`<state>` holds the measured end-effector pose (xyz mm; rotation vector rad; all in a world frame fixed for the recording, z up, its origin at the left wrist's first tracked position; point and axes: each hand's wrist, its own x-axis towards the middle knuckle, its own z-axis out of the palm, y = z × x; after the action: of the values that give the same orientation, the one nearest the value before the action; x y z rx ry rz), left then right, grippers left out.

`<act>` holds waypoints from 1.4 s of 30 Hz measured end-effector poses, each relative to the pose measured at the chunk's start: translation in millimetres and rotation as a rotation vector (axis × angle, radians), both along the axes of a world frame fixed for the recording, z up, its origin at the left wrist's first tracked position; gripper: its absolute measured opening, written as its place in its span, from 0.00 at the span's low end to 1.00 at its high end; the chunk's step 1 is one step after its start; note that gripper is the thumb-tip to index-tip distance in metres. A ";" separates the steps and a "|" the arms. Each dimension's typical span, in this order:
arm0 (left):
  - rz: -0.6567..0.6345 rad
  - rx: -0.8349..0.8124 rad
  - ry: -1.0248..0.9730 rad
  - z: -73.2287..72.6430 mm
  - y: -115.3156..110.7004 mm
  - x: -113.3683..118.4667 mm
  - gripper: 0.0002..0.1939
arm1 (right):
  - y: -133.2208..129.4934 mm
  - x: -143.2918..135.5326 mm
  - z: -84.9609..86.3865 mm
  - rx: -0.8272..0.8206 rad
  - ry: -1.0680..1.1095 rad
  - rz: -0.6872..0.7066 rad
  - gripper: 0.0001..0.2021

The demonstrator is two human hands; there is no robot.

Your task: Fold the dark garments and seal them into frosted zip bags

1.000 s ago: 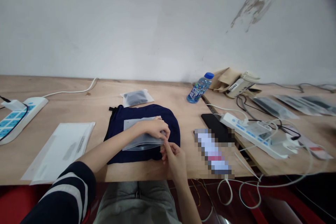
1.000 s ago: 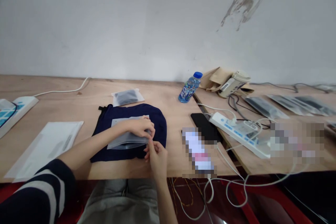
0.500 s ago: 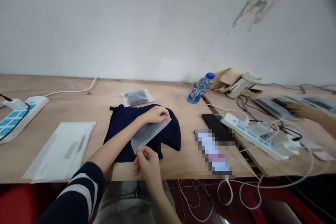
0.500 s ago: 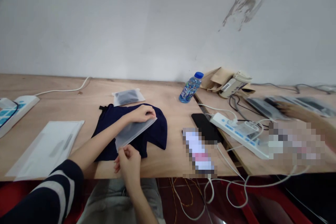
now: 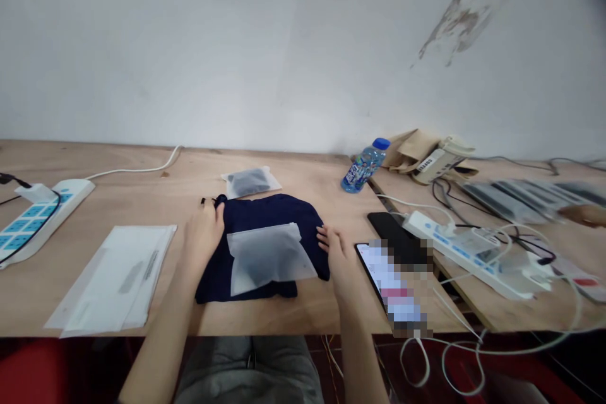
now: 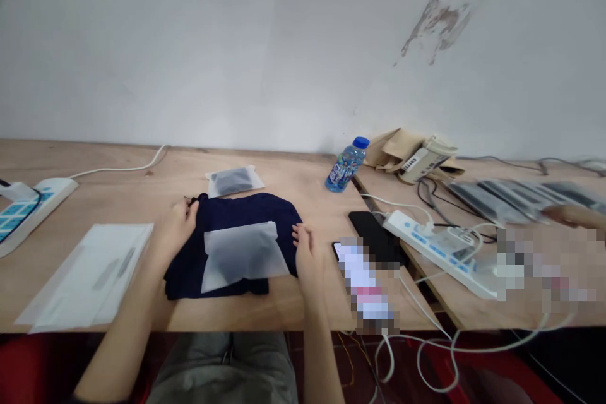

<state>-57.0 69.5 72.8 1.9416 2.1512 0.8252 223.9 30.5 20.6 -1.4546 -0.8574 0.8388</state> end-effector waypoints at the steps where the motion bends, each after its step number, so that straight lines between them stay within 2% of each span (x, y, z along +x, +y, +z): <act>1: -0.004 0.055 0.004 -9.2 -15.6 3.1 0.19 | -0.2 -2.8 -6.0 -0.009 -0.083 0.003 0.18; 3: -0.163 0.192 -0.026 -28.9 -43.4 16.5 0.20 | -5.1 -11.4 -17.2 -0.031 -0.233 0.051 0.19; 4: -0.274 0.221 -0.009 -38.9 -54.8 25.3 0.21 | -8.6 -15.9 -21.2 -0.037 -0.297 0.078 0.20; 6: -0.404 0.212 0.054 -58.1 -71.6 43.1 0.24 | -14.8 -23.4 -24.0 -0.046 -0.398 0.093 0.21; 9: -0.411 0.153 0.106 -81.6 -83.7 61.1 0.28 | -18.8 -27.5 -14.7 -0.121 -0.469 0.126 0.20; 12: -0.364 0.142 0.125 -95.3 -85.6 65.7 0.29 | -17.7 -25.9 1.2 -0.222 -0.473 0.287 0.18; 15: -0.376 0.146 0.146 -99.4 -84.1 63.4 0.30 | -14.5 -25.7 10.3 -0.225 -0.456 0.371 0.17; 19: -0.424 0.116 0.122 -98.2 -83.4 57.1 0.30 | -8.5 -27.9 6.4 -0.212 -0.416 0.400 0.15; 21: -0.429 0.111 0.048 -98.8 -83.8 52.9 0.32 | -4.1 -24.5 2.4 -0.172 -0.317 0.456 0.14; 24: -0.345 0.156 -0.104 -104.5 -84.6 47.5 0.34 | 8.0 -9.1 0.6 -0.139 -0.070 0.527 0.15; 27: -0.275 0.206 -0.151 -113.8 -84.7 46.5 0.32 | 33.4 13.6 6.2 -0.105 0.156 0.349 0.17; 28: -0.281 0.212 -0.124 -116.6 -84.5 47.3 0.31 | 45.6 21.0 9.3 -0.086 0.219 0.248 0.18; 30: -0.306 0.212 -0.031 -120.4 -84.2 49.7 0.29 | 75.2 33.0 15.4 -0.055 0.253 0.155 0.17; 33: -0.312 0.210 0.083 -121.6 -83.6 52.4 0.28 | 125.1 41.2 19.7 -0.019 0.223 0.089 0.10; 36: -0.300 0.214 0.124 -120.9 -83.1 52.9 0.28 | 164.4 38.0 14.0 -0.026 0.125 0.102 0.05; 39: -0.295 0.224 0.145 -121.3 -84.1 52.9 0.28 | 179.9 31.2 0.9 -0.058 -0.043 0.165 0.11; 42: -0.287 0.208 0.160 -121.0 -85.8 52.2 0.27 | 173.6 29.7 -13.4 -0.035 -0.273 0.189 0.18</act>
<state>-4.8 -16.3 -48.1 2.4236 1.8600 0.8958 253.6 204.0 7.3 -1.5579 -1.2055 0.8082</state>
